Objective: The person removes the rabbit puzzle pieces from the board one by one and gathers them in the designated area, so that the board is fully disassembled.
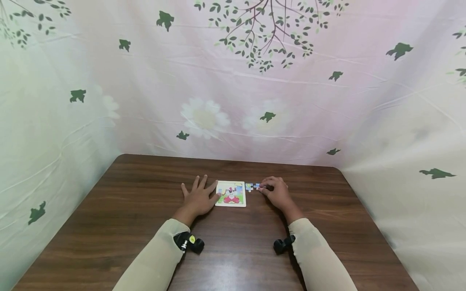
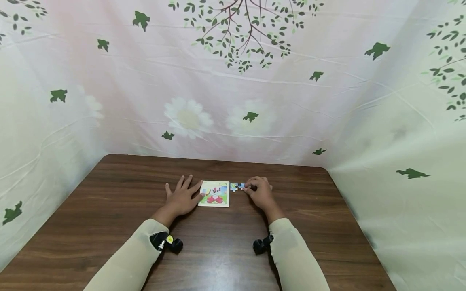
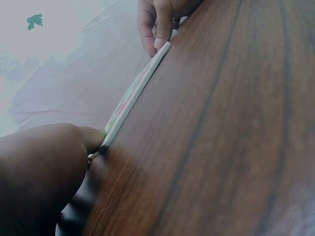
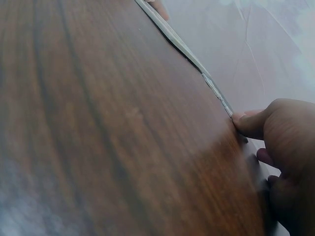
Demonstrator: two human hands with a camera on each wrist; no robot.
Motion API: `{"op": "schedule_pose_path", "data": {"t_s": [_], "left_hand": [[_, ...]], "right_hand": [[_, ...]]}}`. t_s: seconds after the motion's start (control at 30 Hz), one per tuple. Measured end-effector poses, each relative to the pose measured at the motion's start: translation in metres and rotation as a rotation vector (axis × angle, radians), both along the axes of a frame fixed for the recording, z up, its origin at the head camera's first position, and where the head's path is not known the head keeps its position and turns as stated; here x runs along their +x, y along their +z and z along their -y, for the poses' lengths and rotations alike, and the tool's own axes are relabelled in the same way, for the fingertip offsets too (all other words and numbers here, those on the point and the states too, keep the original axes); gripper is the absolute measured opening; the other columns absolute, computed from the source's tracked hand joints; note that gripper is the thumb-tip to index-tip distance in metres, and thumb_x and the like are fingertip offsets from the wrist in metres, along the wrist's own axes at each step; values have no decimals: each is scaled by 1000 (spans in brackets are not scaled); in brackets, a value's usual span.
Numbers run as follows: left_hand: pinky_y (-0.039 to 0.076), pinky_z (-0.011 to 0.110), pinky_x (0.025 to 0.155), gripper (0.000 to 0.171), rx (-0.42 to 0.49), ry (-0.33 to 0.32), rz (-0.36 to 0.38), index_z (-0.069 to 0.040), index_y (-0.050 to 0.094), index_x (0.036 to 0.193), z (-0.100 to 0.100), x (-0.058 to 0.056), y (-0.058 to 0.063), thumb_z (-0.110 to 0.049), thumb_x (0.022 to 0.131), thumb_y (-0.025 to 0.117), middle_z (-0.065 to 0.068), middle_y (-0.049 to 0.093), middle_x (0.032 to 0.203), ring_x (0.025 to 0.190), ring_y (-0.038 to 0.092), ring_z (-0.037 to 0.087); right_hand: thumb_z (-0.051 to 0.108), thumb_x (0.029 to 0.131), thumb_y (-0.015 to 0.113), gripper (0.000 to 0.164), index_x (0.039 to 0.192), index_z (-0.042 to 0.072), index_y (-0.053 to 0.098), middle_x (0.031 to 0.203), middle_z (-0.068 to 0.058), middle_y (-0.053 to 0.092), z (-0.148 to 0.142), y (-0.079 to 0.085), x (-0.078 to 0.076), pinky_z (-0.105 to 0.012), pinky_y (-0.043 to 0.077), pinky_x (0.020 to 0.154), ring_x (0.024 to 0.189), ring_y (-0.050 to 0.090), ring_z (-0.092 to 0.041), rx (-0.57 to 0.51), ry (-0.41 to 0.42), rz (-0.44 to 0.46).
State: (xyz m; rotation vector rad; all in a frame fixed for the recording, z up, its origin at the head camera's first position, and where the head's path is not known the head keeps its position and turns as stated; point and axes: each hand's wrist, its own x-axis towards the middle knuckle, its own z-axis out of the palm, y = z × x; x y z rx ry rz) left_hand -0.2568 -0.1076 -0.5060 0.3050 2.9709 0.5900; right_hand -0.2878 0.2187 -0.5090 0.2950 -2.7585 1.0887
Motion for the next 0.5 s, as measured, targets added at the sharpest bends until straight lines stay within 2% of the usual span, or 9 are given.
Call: {"op": "schedule_pose_path", "data": {"t_s": [0.5], "left_hand": [[-9,86,125,68,-11,0,4,-37,33,173,1,-1,-2,-65,112,43,10,13,186,173,2,41]], "right_hand": [[9,99,81,9,106,6,85,130,-11,78,2,0,-1,-64,36,122,132,59,-36,3,-11,3]]}}
